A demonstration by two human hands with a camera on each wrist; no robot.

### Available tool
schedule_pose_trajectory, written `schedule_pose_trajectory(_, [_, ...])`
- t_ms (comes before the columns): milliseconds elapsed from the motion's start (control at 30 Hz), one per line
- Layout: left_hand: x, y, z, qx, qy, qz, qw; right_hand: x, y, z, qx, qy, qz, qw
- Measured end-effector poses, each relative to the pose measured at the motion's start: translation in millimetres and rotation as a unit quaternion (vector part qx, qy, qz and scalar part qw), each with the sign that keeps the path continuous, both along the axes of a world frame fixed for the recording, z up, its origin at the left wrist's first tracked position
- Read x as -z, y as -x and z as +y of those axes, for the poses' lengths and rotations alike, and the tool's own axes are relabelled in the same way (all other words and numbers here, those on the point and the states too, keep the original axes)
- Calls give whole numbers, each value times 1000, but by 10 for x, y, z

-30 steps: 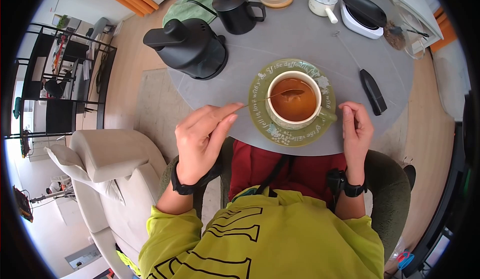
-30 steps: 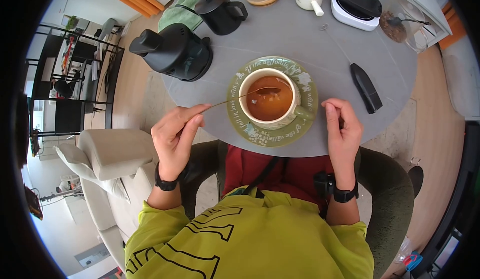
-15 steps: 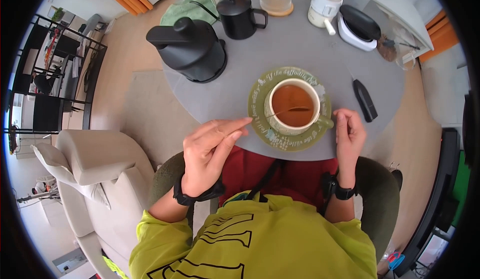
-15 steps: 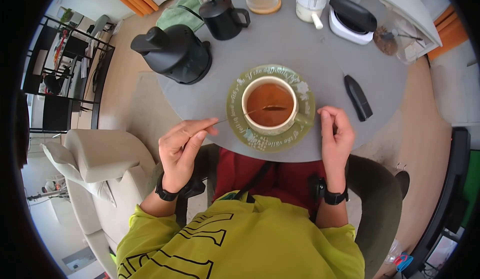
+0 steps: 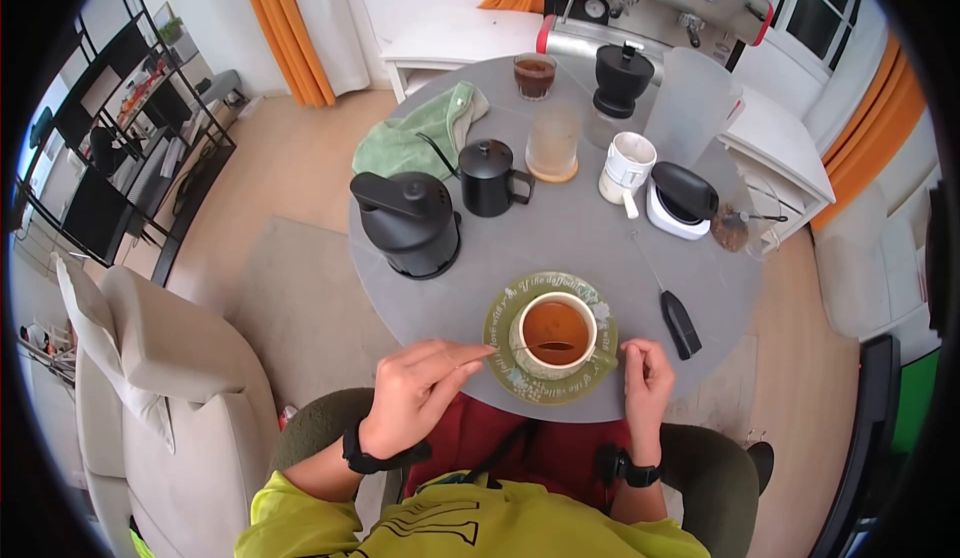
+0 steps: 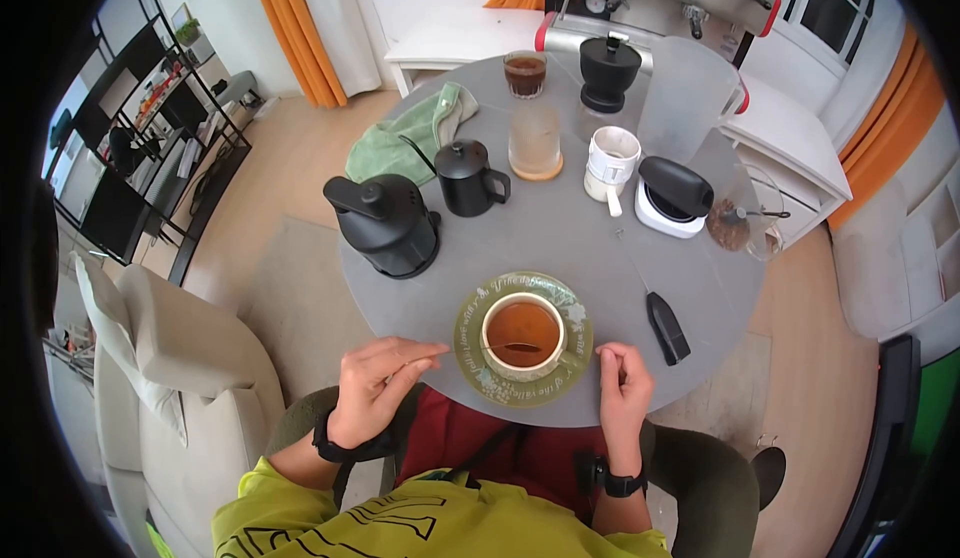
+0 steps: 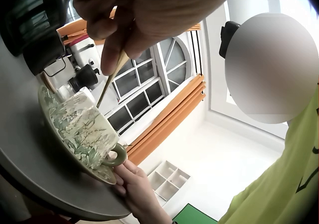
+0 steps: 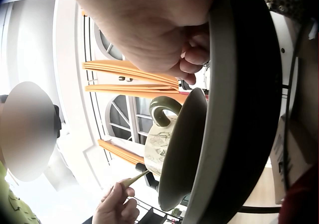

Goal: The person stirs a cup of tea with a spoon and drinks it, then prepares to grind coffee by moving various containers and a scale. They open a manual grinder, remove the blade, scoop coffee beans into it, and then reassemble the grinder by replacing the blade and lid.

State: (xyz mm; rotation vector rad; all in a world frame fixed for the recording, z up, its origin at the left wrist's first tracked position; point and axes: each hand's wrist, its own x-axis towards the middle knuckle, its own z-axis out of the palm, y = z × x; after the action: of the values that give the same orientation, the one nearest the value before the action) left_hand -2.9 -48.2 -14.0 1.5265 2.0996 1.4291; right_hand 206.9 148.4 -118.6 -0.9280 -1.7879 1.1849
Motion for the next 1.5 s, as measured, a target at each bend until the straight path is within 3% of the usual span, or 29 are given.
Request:
schedule_pose_trajectory(500, [64, 115, -84, 0, -3, 5, 1000, 26, 18, 2, -5, 15, -10, 1000])
schedule_pose_trajectory(567, [106, 120, -79, 35, -13, 39, 999, 130, 41, 39, 17, -108, 15, 994])
schedule_pose_trajectory(633, [133, 109, -74, 47, -42, 43, 997, 24, -21, 0, 28, 27, -29, 999])
schedule_pose_trajectory(767, [163, 102, -103, 27, -44, 61, 997, 101, -43, 61, 32, -24, -65, 997])
schedule_pose_trajectory(800, [165, 102, -90, 49, -66, 59, 995, 55, -35, 28, 18, 29, -29, 999])
schedule_pose_trajectory(1133, [227, 75, -55, 71, -61, 118, 989, -40, 11, -39, 10, 61, 9, 998])
schedule_pose_trajectory(1500, [216, 102, -62, 79, -97, 105, 987, 35, -13, 6, 20, 13, -26, 999])
